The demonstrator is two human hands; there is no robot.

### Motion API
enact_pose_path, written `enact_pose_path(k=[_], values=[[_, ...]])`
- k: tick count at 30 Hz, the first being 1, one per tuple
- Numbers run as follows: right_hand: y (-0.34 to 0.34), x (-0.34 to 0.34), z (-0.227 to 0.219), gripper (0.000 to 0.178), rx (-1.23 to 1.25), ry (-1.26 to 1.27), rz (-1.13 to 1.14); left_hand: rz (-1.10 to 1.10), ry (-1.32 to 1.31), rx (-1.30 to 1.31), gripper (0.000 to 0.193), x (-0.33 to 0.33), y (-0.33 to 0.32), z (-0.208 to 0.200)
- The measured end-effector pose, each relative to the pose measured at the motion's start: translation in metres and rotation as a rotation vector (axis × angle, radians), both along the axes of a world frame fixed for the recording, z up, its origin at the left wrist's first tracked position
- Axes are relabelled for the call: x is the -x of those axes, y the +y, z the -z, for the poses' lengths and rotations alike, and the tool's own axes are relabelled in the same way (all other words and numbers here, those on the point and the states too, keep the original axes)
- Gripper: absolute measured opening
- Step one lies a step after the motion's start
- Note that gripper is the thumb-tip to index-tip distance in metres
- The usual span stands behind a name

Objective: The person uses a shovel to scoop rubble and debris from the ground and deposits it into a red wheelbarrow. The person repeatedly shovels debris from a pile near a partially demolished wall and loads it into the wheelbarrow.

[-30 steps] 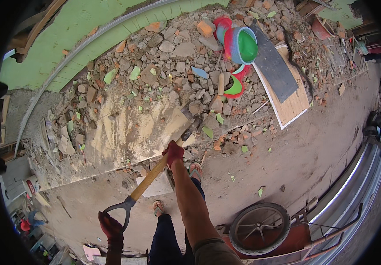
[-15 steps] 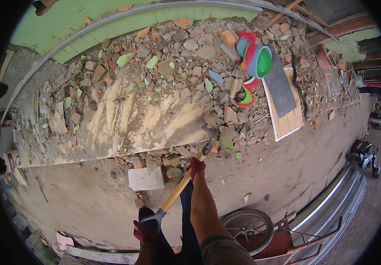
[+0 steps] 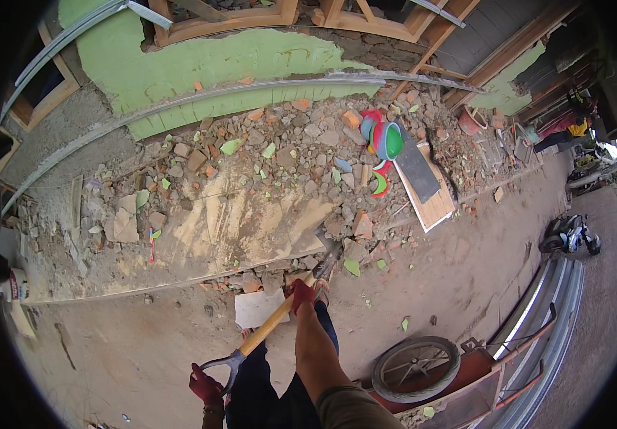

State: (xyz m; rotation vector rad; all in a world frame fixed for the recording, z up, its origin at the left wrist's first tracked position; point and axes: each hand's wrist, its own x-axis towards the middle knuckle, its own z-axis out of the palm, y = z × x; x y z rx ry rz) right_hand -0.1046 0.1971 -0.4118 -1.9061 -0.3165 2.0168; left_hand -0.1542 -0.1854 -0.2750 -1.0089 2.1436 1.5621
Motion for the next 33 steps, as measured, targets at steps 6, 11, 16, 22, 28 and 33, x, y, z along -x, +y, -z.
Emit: enact_pose_path(k=[6,11,16,22,28,33], values=[[-0.118,0.004,-0.042,0.011,-0.005,0.058,0.16,0.112,0.119,0.119,0.051,0.022,-0.108,-0.062],[-0.203,-0.033,-0.087,0.011,0.091,0.031,0.188,0.176,0.125,0.081,0.05,-0.006,-0.166,-0.14],[-0.262,-0.113,-0.103,0.013,0.131,0.043,0.242,0.437,0.231,0.374,0.057,-0.037,-0.195,-0.182],[-0.302,-0.242,-0.11,0.017,0.09,-0.109,0.494,0.714,0.179,0.375,0.054,-0.064,-0.183,-0.174],[-0.275,-0.388,-0.152,0.015,0.029,-0.182,1.001,1.045,0.099,0.211,0.059,-0.111,-0.081,-0.153],[-0.269,-0.54,-0.198,0.018,-0.114,-0.328,1.118,1.113,-0.212,-0.074,0.052,-0.211,-0.021,-0.113]])
